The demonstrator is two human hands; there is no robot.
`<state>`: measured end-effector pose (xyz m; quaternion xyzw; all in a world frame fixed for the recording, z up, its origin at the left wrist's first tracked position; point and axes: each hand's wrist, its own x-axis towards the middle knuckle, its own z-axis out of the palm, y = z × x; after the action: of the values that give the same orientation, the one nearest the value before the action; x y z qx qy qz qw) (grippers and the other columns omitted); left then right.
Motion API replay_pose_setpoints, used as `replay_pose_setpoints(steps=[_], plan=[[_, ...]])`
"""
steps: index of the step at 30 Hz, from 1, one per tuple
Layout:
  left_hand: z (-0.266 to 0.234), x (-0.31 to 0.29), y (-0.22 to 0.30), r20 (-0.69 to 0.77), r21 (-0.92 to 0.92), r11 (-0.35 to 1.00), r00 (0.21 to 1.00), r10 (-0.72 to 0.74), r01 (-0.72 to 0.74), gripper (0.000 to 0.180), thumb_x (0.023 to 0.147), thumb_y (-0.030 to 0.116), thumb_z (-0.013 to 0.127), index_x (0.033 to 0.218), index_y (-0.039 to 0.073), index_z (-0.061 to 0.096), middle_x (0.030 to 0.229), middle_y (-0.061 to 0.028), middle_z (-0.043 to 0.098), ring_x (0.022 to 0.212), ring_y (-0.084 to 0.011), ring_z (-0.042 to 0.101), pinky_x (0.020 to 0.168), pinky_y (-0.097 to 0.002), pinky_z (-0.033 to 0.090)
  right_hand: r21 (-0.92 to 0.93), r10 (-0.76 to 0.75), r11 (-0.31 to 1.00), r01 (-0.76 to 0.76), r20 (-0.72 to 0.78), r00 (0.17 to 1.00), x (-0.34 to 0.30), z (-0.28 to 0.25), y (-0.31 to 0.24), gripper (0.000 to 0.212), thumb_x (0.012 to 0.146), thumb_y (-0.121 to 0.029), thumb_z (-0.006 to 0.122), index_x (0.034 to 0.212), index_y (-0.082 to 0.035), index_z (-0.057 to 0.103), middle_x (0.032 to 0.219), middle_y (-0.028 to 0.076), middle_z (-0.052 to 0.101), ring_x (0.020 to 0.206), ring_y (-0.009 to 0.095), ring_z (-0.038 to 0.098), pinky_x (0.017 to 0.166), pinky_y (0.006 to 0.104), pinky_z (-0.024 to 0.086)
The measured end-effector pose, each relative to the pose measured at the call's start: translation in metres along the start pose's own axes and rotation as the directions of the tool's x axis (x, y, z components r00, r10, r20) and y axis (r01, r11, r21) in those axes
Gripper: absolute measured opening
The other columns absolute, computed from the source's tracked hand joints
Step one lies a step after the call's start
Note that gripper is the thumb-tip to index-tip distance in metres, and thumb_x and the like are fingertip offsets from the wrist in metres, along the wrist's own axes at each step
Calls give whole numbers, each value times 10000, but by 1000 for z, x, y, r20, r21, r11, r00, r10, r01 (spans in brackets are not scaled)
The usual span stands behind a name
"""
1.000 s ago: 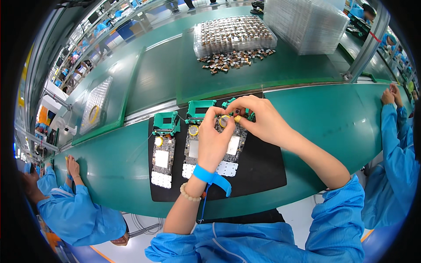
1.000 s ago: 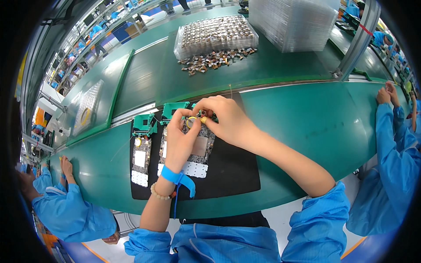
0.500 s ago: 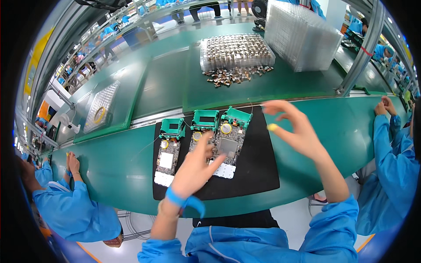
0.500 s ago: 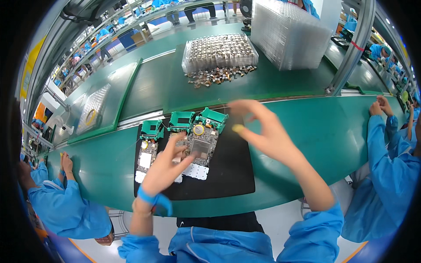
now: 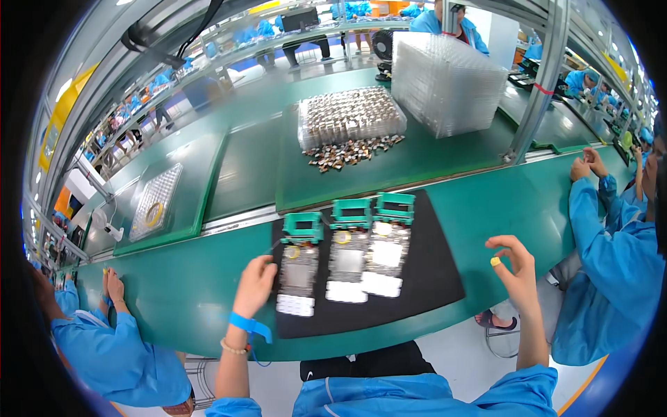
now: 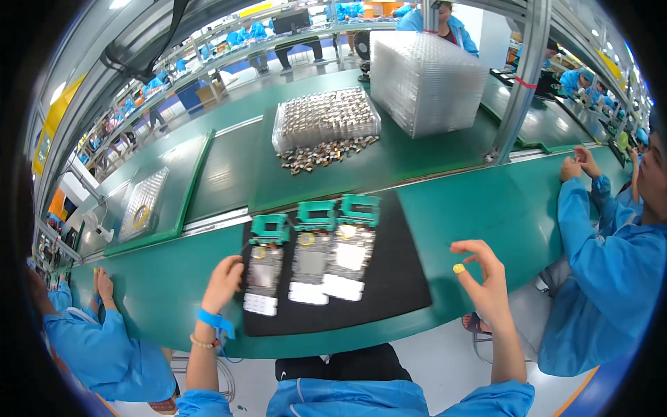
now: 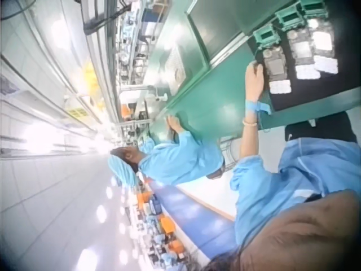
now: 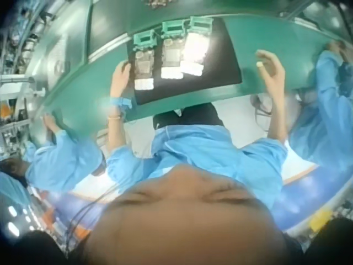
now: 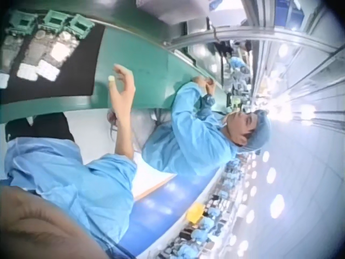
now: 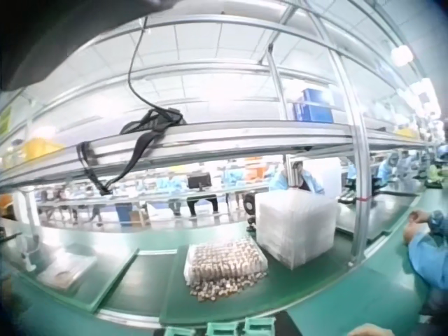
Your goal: Assembling small electronic circuit boards by placing yellow plastic caps onto specific components.
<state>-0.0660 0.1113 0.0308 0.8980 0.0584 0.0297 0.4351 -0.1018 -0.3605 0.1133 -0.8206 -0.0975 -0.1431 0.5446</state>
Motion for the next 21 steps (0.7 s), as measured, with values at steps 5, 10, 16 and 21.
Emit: replay_pose_setpoints(steps=[5, 10, 16, 21], plan=[[91, 18, 96, 466, -453, 867, 884, 30, 209, 491, 936, 246, 535, 1305, -50, 406, 1003, -145, 568, 813, -178, 620, 678, -291, 546, -69, -55, 996, 52, -55, 997, -16, -22, -6, 315, 718, 42, 562, 1027, -10, 598, 1038, 90, 599, 980, 185, 541, 813, 287, 398], [180, 25, 182, 725, -598, 688, 643, 246, 412, 469, 976, 259, 430, 1372, 46, 296, 1345, -186, 411, 1202, -297, 490, 1017, -385, 415, -153, -68, 987, 55, -83, 994, -27, -39, -10, 300, 706, 40, 565, 1002, 1, 598, 1023, 92, 586, 947, 178, 519, 808, 274, 391], [242, 21, 201, 700, -644, 688, 622, 352, 335, 465, 923, 250, 533, 1315, 72, 356, 1348, -157, 403, 1179, -264, 497, 984, -367, 432, -115, -52, 992, 42, -91, 994, -20, -31, -1, 273, 723, 48, 561, 990, 7, 605, 1007, 85, 607, 944, 176, 556, 795, 268, 412], [172, 25, 158, 380, -404, 802, 718, 584, -439, 284, 865, 134, 575, 1132, 42, 540, 1052, -122, 618, 919, -228, 625, 784, -339, 510, -60, -84, 994, 96, 172, 981, 14, 30, -4, 226, 763, 24, 592, 977, -16, 652, 967, 93, 644, 912, 181, 595, 763, 284, 457]])
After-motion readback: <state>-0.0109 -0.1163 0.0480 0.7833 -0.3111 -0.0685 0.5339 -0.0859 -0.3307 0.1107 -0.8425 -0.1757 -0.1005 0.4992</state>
